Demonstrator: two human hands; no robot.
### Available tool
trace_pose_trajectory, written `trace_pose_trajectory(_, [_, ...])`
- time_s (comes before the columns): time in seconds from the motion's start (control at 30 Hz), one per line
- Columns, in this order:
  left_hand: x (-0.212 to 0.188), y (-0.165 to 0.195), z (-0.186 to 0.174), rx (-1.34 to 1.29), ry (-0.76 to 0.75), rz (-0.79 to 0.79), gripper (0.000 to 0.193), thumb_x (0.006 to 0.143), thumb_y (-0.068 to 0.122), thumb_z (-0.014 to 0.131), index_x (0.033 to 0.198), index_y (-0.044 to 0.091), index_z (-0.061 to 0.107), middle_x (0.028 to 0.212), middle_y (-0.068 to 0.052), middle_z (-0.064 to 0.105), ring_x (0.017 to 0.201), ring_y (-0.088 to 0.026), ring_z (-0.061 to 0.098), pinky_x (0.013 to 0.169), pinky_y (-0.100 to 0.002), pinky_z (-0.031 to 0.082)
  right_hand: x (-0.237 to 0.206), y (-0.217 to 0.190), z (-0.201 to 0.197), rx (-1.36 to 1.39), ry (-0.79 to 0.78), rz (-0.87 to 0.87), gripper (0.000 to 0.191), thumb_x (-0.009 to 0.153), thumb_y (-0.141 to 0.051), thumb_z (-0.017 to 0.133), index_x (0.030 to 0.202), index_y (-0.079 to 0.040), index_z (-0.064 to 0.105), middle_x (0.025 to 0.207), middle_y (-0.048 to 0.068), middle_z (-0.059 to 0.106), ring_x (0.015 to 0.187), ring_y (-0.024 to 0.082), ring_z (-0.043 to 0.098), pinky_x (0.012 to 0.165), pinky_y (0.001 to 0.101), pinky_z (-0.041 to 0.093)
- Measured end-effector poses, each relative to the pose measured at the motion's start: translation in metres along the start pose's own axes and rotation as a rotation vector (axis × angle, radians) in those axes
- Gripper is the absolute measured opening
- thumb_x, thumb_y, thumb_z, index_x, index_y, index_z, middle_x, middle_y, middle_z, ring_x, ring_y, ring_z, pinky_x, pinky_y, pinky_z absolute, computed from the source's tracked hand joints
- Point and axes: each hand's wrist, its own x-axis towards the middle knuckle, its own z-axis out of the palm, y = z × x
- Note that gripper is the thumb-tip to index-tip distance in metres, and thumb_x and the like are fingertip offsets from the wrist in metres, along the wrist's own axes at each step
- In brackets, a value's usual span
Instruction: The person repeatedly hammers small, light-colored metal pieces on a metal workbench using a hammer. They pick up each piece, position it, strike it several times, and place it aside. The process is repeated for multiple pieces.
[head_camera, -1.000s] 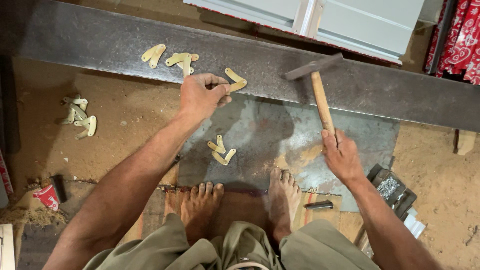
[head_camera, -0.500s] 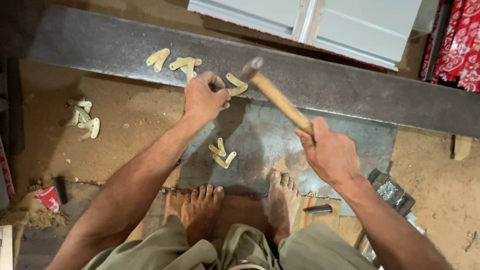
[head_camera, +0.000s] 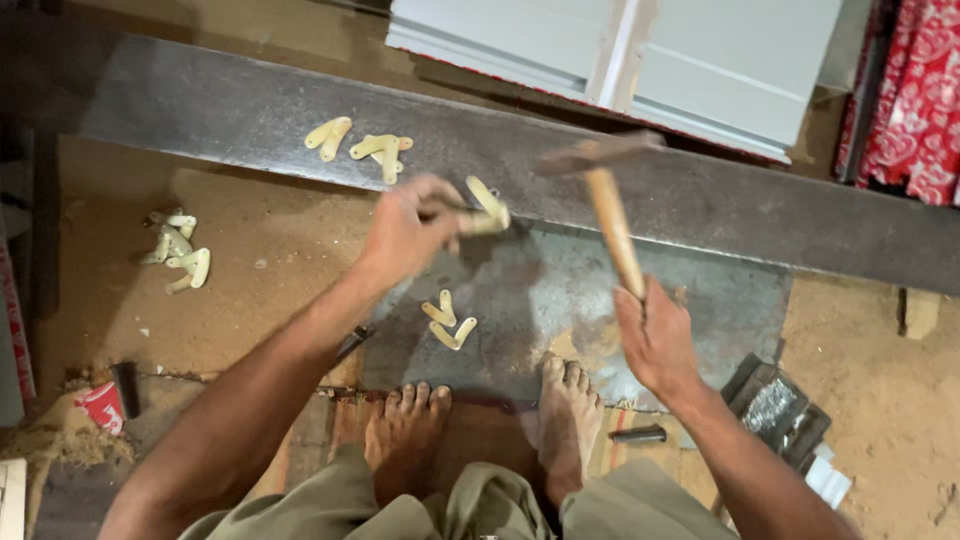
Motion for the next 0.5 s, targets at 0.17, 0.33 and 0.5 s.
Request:
trace_pose_trajectory(0.17, [-0.038,-0.022,-0.027,0.459,-0.239,0.328,0.023,0.083,0.018,0.082,0.101,0.006,0.074,0.087,-0.012,0.078,0.073,-0.022,0.074,0.068,-0.038,0.059,-0.012,0.040,0.011,-0.059,0.044,0.072,0.033,0.105,-0.031,0.055,0.101,0.002,0.060,0.066,0.020,0.061,0.056,0.032,0.062,0.052,0.0462,0.047])
trace_pose_trajectory(0.33, [-0.041,-0.021,-0.068,0.809,0.168,0.460,0.021,0.092,0.018,0.079,0.111,0.010,0.073,0.103,-0.014,0.075,0.090,-0.031,0.072,0.081,-0.043,0.058,-0.015,0.069,0.018,-0.053,0.025,0.134,0.040,0.108,-0.032,0.054,0.088,0.002,0.057,0.064,0.017,0.060,0.055,0.030,0.061,0.054,0.0437,0.046])
trace_pose_trajectory(0.5, [-0.007,-0.016,-0.120,1.477,0.522,0.857,0.055,0.065,0.018,0.073,0.118,0.008,0.071,0.119,-0.009,0.072,0.105,-0.030,0.071,0.086,-0.045,0.061,-0.016,0.066,0.018,0.020,0.004,0.181,0.042,0.108,-0.032,0.051,0.085,0.003,0.054,0.062,0.016,0.056,0.052,0.029,0.056,0.052,0.0453,0.045])
